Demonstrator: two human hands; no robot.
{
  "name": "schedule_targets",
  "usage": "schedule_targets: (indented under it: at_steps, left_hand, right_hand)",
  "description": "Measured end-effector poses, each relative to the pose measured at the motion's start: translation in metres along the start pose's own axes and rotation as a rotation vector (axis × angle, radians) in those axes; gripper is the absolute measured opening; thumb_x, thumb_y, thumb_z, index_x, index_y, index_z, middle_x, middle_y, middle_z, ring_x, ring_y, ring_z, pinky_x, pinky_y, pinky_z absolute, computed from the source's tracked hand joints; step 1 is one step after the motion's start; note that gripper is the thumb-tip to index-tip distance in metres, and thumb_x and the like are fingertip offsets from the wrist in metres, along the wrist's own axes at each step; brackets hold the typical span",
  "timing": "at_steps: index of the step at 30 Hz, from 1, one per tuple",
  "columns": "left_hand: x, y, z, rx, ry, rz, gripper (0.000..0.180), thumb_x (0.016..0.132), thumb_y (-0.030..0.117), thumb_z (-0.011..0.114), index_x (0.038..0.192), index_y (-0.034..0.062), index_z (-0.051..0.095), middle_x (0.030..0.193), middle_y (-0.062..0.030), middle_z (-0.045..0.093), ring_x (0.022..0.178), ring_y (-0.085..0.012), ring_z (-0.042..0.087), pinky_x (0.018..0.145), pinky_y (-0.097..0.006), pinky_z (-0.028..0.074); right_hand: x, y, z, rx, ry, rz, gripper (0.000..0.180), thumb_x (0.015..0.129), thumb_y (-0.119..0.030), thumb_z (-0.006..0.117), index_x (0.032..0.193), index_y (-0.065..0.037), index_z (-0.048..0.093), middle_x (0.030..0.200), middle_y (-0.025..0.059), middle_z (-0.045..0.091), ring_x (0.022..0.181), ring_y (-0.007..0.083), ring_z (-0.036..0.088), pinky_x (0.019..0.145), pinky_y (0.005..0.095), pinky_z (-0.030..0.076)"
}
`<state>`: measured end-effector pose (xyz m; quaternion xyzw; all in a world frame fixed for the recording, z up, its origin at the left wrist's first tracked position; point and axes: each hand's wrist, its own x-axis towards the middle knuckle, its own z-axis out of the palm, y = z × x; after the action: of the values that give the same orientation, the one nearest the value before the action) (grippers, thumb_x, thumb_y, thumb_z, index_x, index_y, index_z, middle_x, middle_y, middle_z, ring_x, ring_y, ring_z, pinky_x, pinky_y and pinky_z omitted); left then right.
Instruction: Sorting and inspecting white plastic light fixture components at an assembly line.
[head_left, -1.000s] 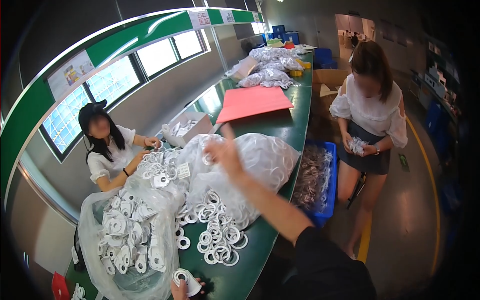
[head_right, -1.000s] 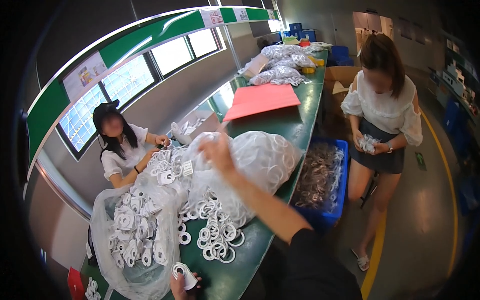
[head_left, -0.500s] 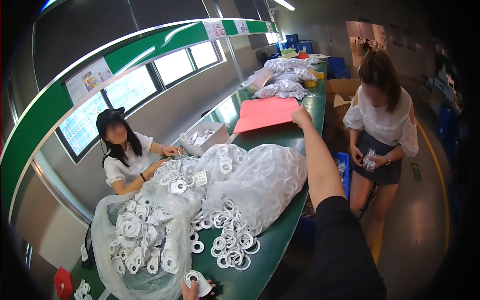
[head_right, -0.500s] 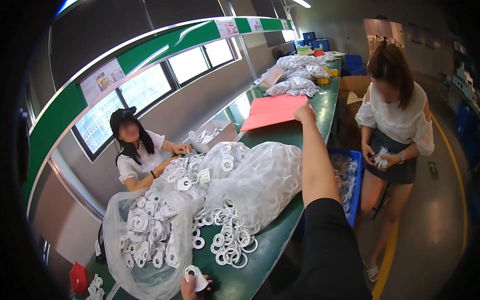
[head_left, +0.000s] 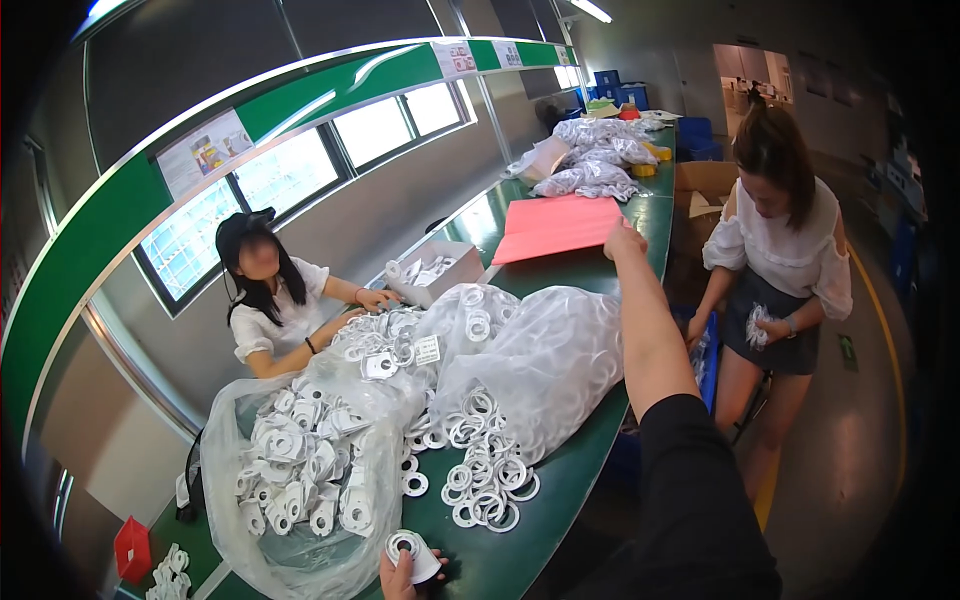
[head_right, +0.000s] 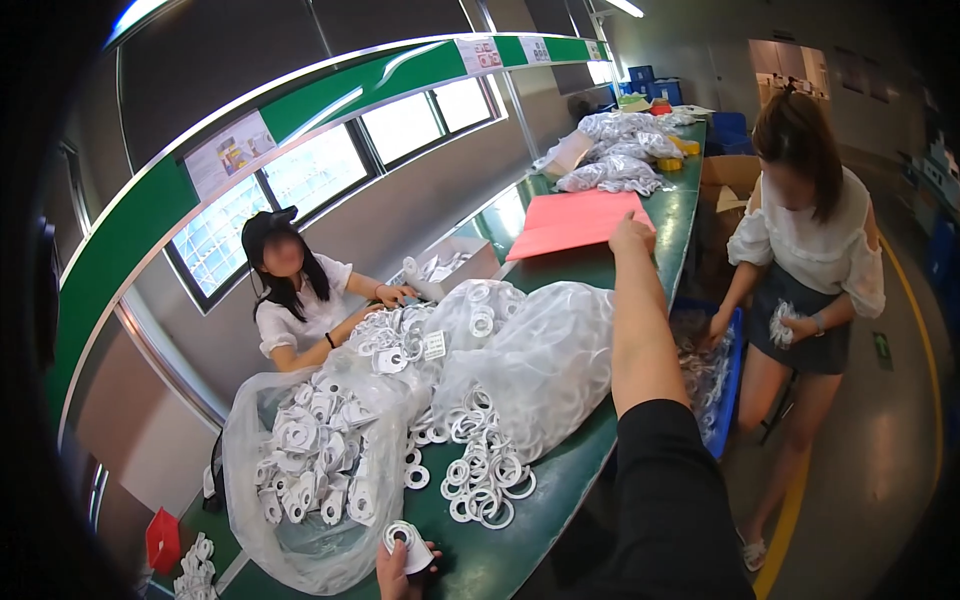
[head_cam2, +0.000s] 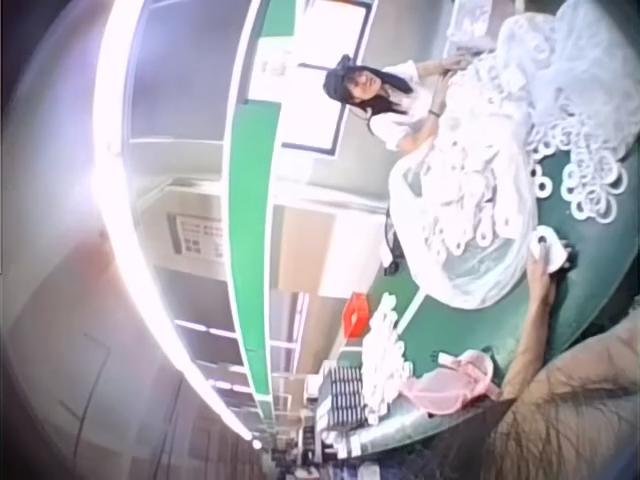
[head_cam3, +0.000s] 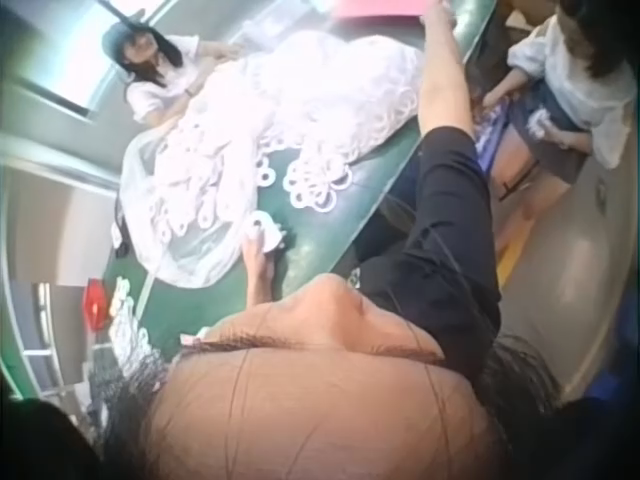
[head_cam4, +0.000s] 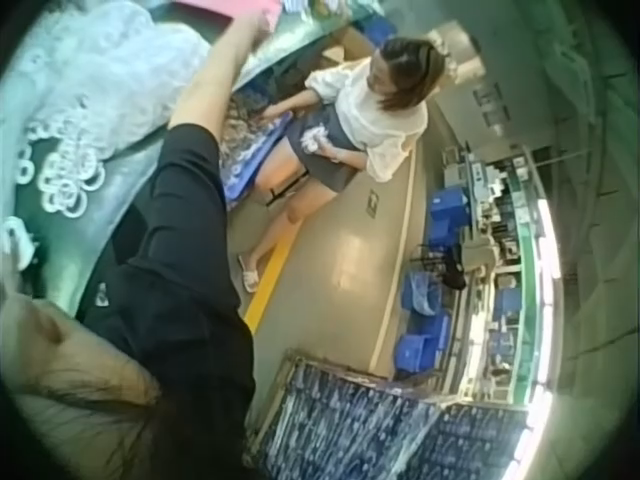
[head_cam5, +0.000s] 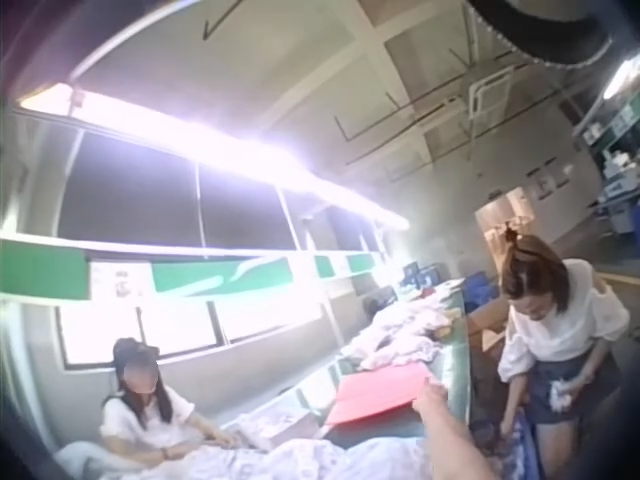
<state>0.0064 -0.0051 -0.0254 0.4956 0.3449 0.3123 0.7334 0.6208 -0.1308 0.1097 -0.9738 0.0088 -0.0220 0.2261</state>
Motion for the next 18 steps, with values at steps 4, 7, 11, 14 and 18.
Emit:
schedule_targets:
  at_steps: [4, 7, 11, 14, 18]
  left_hand:
    - [-0.002, 0.001, 0.0, 0.001, 0.0, -0.005, 0.036, 0.089, 0.02, 0.052, 0.119, 0.004, 0.042, 0.091, -0.0154, 0.061, 0.074, -0.027, 0.063, 0.051, -0.033, 0.051]
    - [-0.006, 0.007, 0.004, -0.008, -0.004, -0.002, 0.036, 0.089, 0.022, 0.052, 0.119, 0.0042, 0.042, 0.091, -0.0156, 0.061, 0.075, -0.027, 0.063, 0.051, -0.033, 0.051]
    - [-0.007, 0.004, -0.001, 0.0, 0.004, -0.008, 0.037, 0.091, 0.027, 0.048, 0.119, 0.0042, 0.042, 0.093, -0.0159, 0.061, 0.075, -0.0275, 0.063, 0.051, -0.034, 0.05]
    - [-0.007, 0.003, -0.003, -0.04, 0.009, -0.038, 0.04, 0.092, 0.033, 0.043, 0.12, 0.004, 0.043, 0.094, -0.0162, 0.062, 0.075, -0.0282, 0.063, 0.052, -0.035, 0.05]
    - [-0.002, 0.002, 0.003, -0.091, -0.007, -0.066, 0.041, 0.093, 0.034, 0.041, 0.119, 0.0037, 0.044, 0.093, -0.0161, 0.062, 0.074, -0.0286, 0.063, 0.052, -0.035, 0.051]
  right_hand:
    - [-0.03, -0.065, 0.017, 0.046, 0.107, -0.467, 0.079, 0.07, -0.011, 0.058, 0.136, 0.005, 0.018, 0.101, 0.0238, 0.06, 0.095, 0.0343, 0.06, 0.081, 0.0417, 0.048]
    - [-0.136, -0.118, 0.035, 0.523, 0.325, -1.091, 0.045, 0.079, -0.019, 0.057, 0.122, -0.013, 0.05, 0.088, 0.0138, 0.063, 0.082, 0.0312, 0.06, 0.072, 0.0406, 0.048]
    - [-0.303, -0.13, 0.04, 0.627, -0.15, -1.601, 0.025, 0.083, -0.022, 0.052, 0.104, -0.012, 0.062, 0.08, 0.0096, 0.064, 0.071, 0.0273, 0.062, 0.065, 0.0388, 0.047]
    - [-0.373, -0.118, 0.082, 0.619, -0.101, -1.799, 0.015, 0.081, -0.022, 0.054, 0.08, -0.009, 0.061, 0.068, 0.0092, 0.058, 0.068, 0.0284, 0.059, 0.059, 0.039, 0.046]
    - [-0.393, -0.108, 0.13, 0.692, -0.279, -1.661, 0.018, 0.08, -0.023, 0.056, 0.072, -0.007, 0.056, 0.067, 0.009, 0.056, 0.065, 0.0288, 0.057, 0.057, 0.0395, 0.044]
